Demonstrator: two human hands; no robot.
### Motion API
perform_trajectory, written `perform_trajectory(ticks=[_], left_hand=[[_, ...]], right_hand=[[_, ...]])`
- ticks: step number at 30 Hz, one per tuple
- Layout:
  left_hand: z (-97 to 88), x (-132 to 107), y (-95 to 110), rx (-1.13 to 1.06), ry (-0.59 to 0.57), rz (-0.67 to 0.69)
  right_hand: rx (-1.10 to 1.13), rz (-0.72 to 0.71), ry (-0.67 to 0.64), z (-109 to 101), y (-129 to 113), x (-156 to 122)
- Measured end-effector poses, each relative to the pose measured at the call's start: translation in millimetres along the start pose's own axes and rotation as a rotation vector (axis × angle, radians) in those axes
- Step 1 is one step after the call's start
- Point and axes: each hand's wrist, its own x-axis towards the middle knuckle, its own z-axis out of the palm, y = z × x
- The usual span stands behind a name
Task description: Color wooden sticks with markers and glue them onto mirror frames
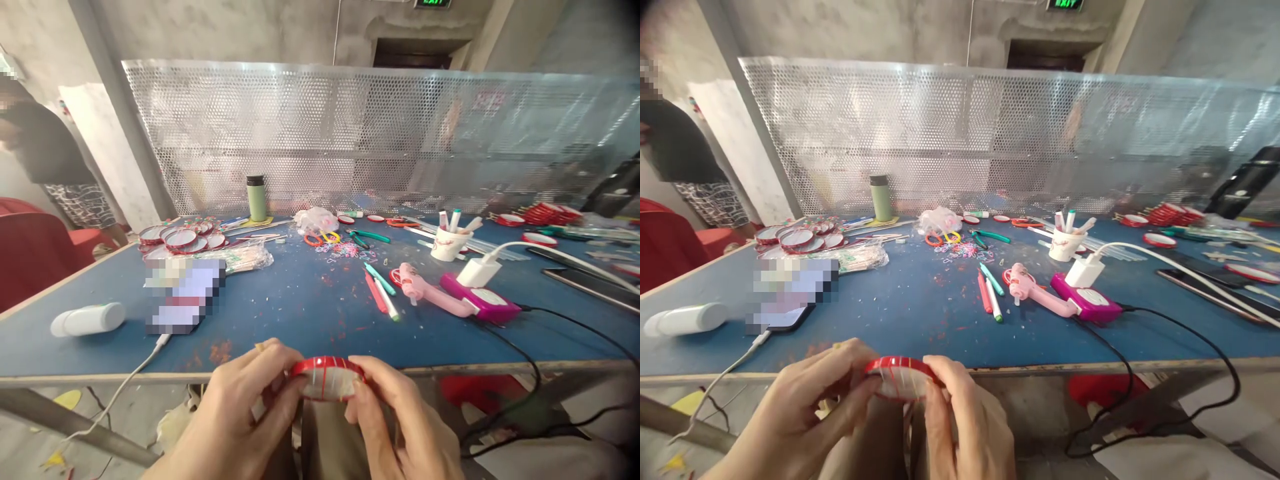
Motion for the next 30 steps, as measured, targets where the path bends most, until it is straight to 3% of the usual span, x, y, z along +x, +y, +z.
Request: perform_trajectory(ticks=[4,8,16,23,26,30], left_hand=[[1.8,-18.3,-14.0,0.269,0.177,0.253],[1.2,-32.8,-22.8,0.452,0.17,0.367],[3.9,-29.7,-35.4,0.358,0.128,0.427],[3.5,-25.1,-40.0,0.359,0.068,0.43],[3.0,-23.3,-37.7,0.389,0.07,0.412],[3.0,-20.9,-35.6,0.388,0.078,0.417]], right_hand=[[0.134,-0.162,-0.02,-0.7,5.8,1.1],[0.174,-0.222,0.011,-1.7,4.7,6.9],[0.145,-0.182,-0.046,-9.8,4.6,12.3],[0.301,-0.093,-0.192,-30.3,-11.3,23.5],[0.284,-0.143,-0.278,-28.2,-13.9,24.3],[0.248,-0.143,-0.273,-20.4,-13.4,21.9]])
